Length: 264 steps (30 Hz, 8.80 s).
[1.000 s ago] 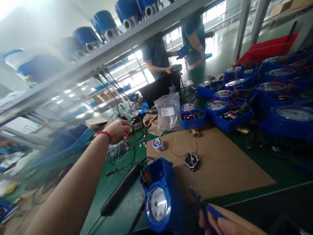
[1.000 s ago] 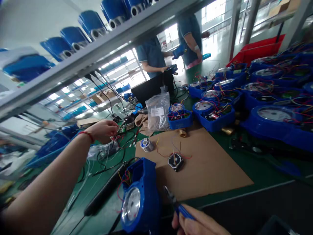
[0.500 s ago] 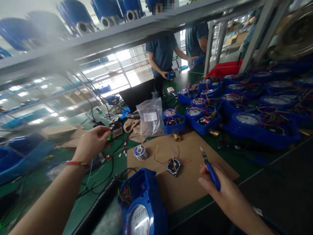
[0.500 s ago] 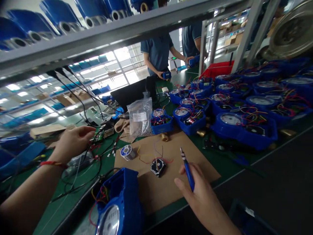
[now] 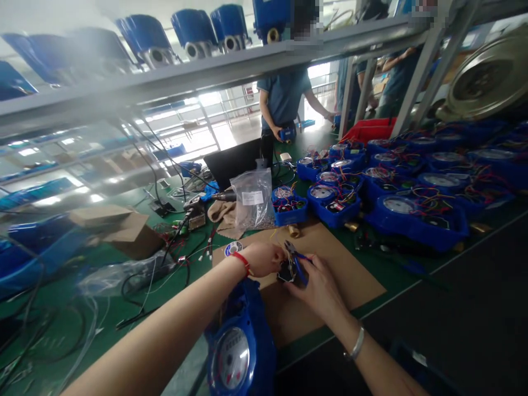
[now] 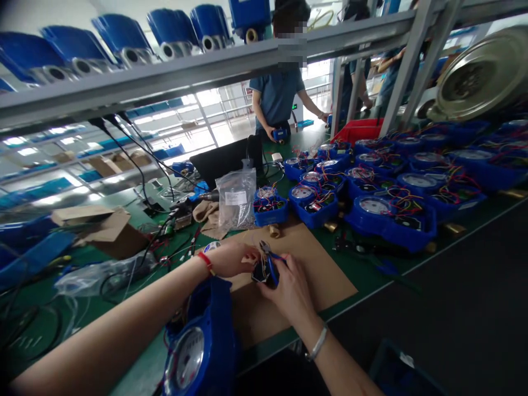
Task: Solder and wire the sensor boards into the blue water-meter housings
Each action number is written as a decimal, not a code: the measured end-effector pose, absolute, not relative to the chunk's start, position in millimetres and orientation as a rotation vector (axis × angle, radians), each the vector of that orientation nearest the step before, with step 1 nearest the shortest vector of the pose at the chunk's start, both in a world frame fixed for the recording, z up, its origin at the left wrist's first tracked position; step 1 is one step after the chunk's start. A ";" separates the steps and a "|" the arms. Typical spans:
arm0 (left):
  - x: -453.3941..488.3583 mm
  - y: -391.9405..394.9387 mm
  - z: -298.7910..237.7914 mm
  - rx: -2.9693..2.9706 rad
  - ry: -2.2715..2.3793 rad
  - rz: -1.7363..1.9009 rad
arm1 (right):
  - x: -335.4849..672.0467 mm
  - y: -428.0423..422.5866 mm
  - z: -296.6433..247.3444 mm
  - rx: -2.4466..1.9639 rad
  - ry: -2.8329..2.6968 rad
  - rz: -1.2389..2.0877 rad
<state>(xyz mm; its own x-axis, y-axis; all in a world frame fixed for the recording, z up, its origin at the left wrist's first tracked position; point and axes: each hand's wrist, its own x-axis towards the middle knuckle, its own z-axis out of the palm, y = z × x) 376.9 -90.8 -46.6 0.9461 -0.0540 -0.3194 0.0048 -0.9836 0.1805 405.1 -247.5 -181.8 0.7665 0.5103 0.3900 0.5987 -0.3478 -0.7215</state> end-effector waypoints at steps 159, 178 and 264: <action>276.8 -243.2 -224.6 2.279 0.381 1.022 | 390.0 -303.7 -135.5 -2.202 -1.012 0.034; 300.2 -222.0 -206.9 1.969 0.588 0.681 | 460.4 -370.0 -163.1 -1.779 -0.861 -0.197; 293.1 -219.2 -206.6 2.090 0.478 0.913 | 359.6 -376.3 -172.6 -0.922 -0.127 1.414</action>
<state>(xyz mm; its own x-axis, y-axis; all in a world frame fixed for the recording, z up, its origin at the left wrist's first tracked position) 293.1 -219.2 -206.6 0.6696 0.5948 0.4448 0.0262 -0.6174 0.7862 359.6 -376.3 -172.6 0.2111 0.8751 -0.4354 -0.7831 -0.1152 -0.6111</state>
